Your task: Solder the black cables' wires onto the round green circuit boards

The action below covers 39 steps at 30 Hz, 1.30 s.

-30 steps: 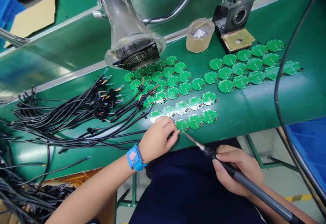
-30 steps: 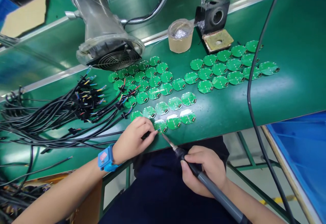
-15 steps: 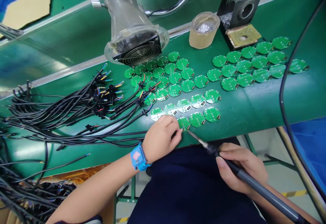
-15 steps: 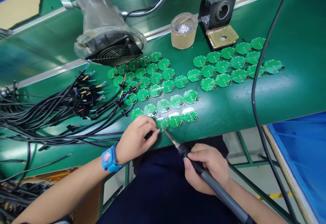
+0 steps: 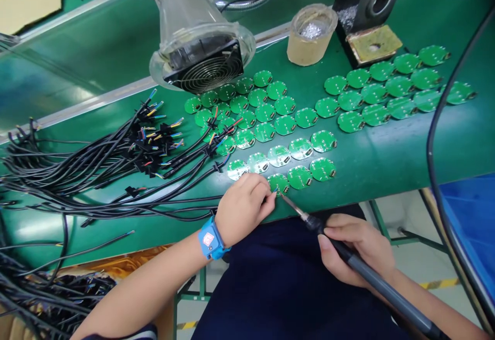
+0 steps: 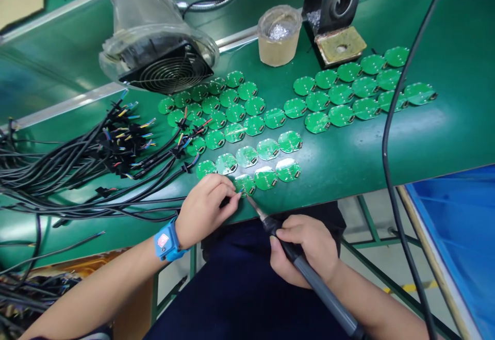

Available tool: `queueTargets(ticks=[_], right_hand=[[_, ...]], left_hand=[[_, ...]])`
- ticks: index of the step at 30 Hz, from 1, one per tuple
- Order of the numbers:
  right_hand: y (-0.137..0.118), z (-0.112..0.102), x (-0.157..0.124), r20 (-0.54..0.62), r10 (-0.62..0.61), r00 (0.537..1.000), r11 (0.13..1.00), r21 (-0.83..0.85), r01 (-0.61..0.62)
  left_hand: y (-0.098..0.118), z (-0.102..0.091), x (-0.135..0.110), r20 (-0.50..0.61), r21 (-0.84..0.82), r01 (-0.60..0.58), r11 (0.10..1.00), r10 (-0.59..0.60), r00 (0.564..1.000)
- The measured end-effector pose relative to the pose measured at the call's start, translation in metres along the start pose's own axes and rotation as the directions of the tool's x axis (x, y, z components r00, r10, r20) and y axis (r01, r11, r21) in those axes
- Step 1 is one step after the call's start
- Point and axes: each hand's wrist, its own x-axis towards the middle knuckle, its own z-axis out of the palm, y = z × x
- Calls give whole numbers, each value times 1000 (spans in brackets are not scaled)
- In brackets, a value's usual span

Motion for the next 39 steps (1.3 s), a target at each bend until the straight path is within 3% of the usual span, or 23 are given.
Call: queueTargets(ticks=[11,27,34,39], right_hand=[[-3,-6,6,-6,18,1000,999,32,-18],[-15,6,8,76,-60,995,984,-161,72],[-18,-4,15,42,34,999,991,-129,-29],[-16,-5,15,40,24,999,992,-127,-19]], left_hand=[[1,-2,2,15,4,-2,1000,2,1000],[7,0,2,8,-16,98,995,-98,995],[9,2,2,35,-22,144,989,-143,989],[7,-2,4,66,-54,150,987,-146,987]])
